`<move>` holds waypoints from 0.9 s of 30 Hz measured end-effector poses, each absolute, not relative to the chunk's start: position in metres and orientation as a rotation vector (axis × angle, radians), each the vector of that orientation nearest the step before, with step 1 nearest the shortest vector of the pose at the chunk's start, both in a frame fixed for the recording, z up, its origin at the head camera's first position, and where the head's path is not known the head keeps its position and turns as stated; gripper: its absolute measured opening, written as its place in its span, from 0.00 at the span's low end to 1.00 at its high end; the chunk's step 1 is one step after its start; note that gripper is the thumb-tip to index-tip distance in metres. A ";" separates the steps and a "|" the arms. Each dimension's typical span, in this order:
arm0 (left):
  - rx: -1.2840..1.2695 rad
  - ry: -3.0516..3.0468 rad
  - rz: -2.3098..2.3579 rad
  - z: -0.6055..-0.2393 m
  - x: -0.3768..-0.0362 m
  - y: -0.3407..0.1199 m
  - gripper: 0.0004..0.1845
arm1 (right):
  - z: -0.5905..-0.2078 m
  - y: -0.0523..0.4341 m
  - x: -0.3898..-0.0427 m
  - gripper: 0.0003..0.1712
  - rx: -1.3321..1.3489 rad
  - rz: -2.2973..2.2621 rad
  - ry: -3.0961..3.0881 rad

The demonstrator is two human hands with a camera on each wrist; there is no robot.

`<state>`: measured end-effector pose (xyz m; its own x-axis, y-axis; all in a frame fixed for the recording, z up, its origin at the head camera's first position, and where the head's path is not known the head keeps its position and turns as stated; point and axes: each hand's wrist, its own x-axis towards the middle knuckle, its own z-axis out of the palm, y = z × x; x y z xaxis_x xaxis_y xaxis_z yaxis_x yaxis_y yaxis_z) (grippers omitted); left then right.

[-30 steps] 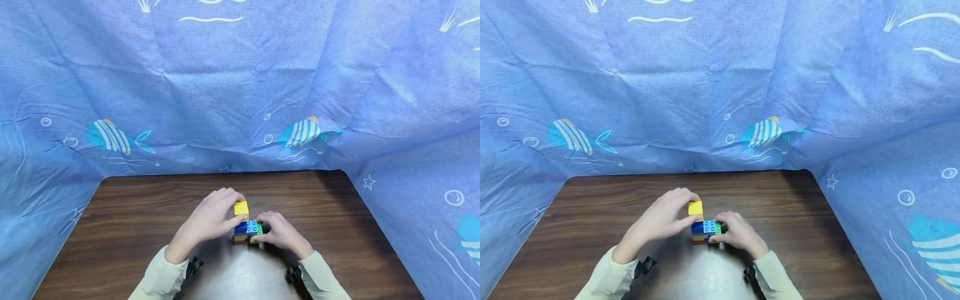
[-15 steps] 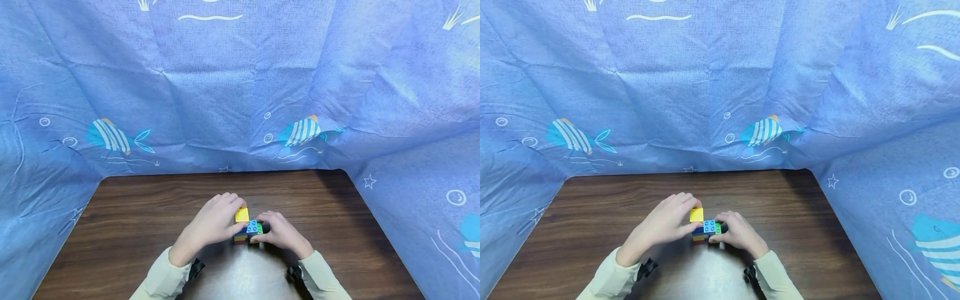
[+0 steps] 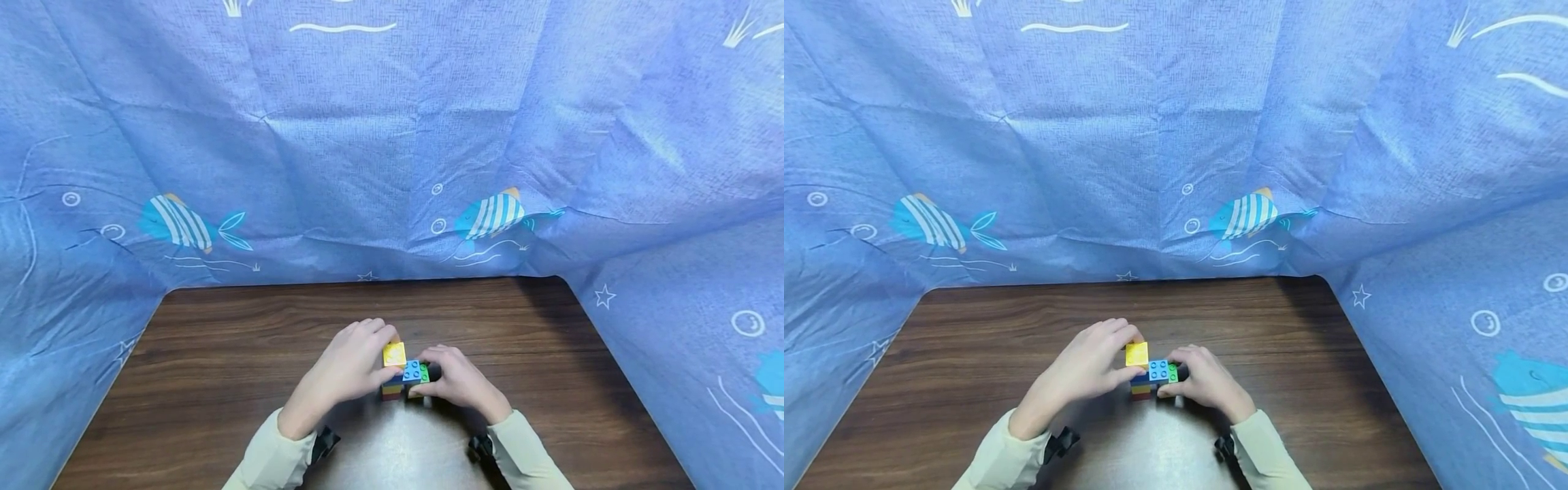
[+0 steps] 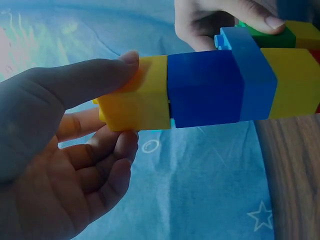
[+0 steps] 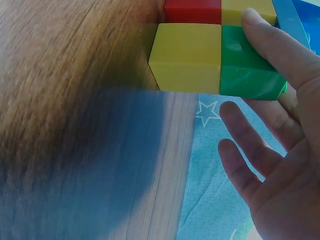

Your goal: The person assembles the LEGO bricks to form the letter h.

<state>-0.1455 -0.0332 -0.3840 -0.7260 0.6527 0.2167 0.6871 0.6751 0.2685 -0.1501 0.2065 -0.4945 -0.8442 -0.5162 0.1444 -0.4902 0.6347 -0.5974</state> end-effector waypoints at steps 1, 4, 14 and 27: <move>-1.110 -2.777 -0.524 -0.385 -0.145 -0.034 0.18 | -0.495 0.207 -0.150 0.19 -0.862 -1.005 2.805; -1.107 -2.765 -0.566 -0.389 -0.145 -0.035 0.18 | -0.495 0.207 -0.149 0.20 -0.854 -1.007 2.812; -1.077 -2.794 -0.664 -0.394 -0.148 -0.036 0.17 | -0.495 0.207 -0.150 0.20 -0.876 -1.024 2.807; -1.141 -3.000 -1.253 -0.448 -0.165 -0.051 0.22 | -0.498 0.208 -0.151 0.22 -0.815 -1.009 2.787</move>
